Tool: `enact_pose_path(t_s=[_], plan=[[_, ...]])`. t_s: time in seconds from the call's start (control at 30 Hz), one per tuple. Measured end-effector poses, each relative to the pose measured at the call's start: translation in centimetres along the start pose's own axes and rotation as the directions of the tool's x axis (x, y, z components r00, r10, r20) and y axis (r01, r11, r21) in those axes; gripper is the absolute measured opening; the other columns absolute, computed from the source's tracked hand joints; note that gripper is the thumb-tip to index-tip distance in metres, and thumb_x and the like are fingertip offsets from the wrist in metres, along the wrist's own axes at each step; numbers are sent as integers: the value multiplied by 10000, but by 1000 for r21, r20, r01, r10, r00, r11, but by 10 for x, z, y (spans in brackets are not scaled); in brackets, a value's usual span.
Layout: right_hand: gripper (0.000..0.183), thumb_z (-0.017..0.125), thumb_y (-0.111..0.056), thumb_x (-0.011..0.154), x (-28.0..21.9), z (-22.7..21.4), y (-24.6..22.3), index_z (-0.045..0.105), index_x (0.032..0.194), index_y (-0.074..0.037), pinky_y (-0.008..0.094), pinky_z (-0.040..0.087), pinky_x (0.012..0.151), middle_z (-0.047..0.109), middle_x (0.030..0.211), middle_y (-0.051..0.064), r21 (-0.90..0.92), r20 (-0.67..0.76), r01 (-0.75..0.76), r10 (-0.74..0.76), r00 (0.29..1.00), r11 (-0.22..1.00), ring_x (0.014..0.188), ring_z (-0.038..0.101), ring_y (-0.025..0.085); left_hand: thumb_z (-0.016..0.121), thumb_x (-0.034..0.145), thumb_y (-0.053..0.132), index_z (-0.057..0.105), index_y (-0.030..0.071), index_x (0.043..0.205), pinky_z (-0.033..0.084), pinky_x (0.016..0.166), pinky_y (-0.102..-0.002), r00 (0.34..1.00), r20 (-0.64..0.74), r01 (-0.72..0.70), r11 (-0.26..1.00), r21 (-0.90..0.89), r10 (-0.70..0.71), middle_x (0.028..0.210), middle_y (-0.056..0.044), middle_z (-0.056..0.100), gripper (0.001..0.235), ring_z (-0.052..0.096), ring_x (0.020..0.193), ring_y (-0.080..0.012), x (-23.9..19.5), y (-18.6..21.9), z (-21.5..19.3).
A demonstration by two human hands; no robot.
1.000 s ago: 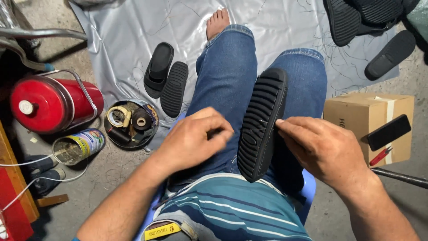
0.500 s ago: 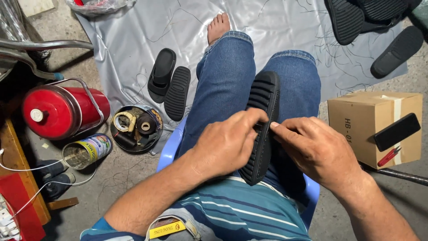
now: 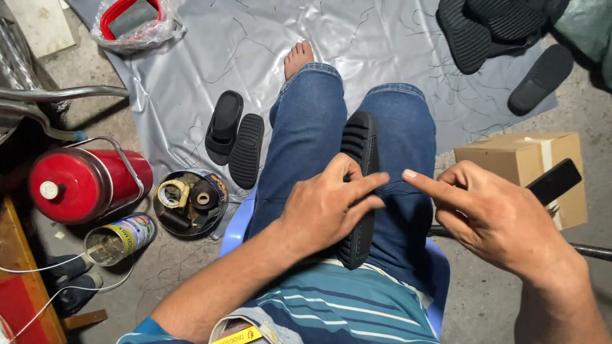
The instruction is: The person sits on a low stool and sews a black slipper sole using a needle and thread. They repeatedly push the needle through the sole and pull the thread to secure the stitching. A second person is visible in the background also working on slippers.
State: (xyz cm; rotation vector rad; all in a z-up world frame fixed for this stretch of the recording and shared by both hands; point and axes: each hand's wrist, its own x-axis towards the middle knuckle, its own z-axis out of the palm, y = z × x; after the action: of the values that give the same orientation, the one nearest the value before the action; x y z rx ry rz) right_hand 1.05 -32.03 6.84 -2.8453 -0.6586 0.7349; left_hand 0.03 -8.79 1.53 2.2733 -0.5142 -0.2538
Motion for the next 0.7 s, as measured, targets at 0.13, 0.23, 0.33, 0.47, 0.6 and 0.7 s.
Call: enact_pose_path(t_s=[0.13, 0.23, 0.33, 0.47, 0.6, 0.7], plan=[[531, 563, -374, 778, 9, -1, -7, 464, 1299, -404, 351, 437, 480, 550, 663, -32, 199, 6, -29, 28, 1000, 980, 549, 548, 160, 589, 851, 263, 661, 244, 966, 477, 477, -317, 995, -98, -14, 991, -133, 1, 855, 35, 504, 137, 595, 703, -143, 0, -8, 3], [639, 718, -347, 703, 26, 25, -15, 470, 1291, -334, 272, 415, 470, 519, 534, -35, 417, -155, 67, -2, 988, 906, 428, 393, 109, 595, 830, 255, 688, 198, 902, 443, 668, -247, 995, -5, 91, 924, -372, -100, 799, 20, 539, 130, 575, 749, -117, 2, -18, 8], [174, 611, -208, 794, 35, 34, -33, 695, 946, -222, 272, 510, 537, 651, 636, -27, 609, -374, 229, 20, 927, 760, 578, 643, 149, 684, 785, 199, 696, 171, 860, 490, 659, -264, 986, -11, 119, 737, -666, -169, 759, -5, 570, 81, 608, 730, -142, -2, -31, 9], [113, 560, -262, 833, 30, 24, -30, 662, 856, -222, 326, 513, 521, 598, 679, -22, 440, -343, 272, -120, 932, 856, 579, 622, 211, 666, 804, 227, 681, 174, 878, 496, 676, -302, 993, -98, 10, 860, -511, -70, 885, -37, 563, 92, 607, 776, -212, -12, -20, -14], [94, 624, -253, 758, 30, 21, -36, 645, 829, -196, 391, 529, 510, 578, 703, 22, 184, -226, 183, -140, 964, 966, 579, 625, 279, 636, 804, 214, 651, 208, 895, 524, 657, -413, 992, -77, -112, 971, -212, 97, 1128, -55, 532, 93, 631, 832, -310, -24, -13, -8], [49, 667, -158, 714, 31, 23, -32, 696, 747, -138, 331, 500, 522, 577, 589, 27, 695, -143, 156, -77, 987, 702, 551, 633, 213, 617, 809, 221, 647, 221, 899, 530, 629, -419, 997, -46, -75, 974, -216, 66, 1174, -48, 512, 95, 632, 849, -328, -27, -15, -9]])
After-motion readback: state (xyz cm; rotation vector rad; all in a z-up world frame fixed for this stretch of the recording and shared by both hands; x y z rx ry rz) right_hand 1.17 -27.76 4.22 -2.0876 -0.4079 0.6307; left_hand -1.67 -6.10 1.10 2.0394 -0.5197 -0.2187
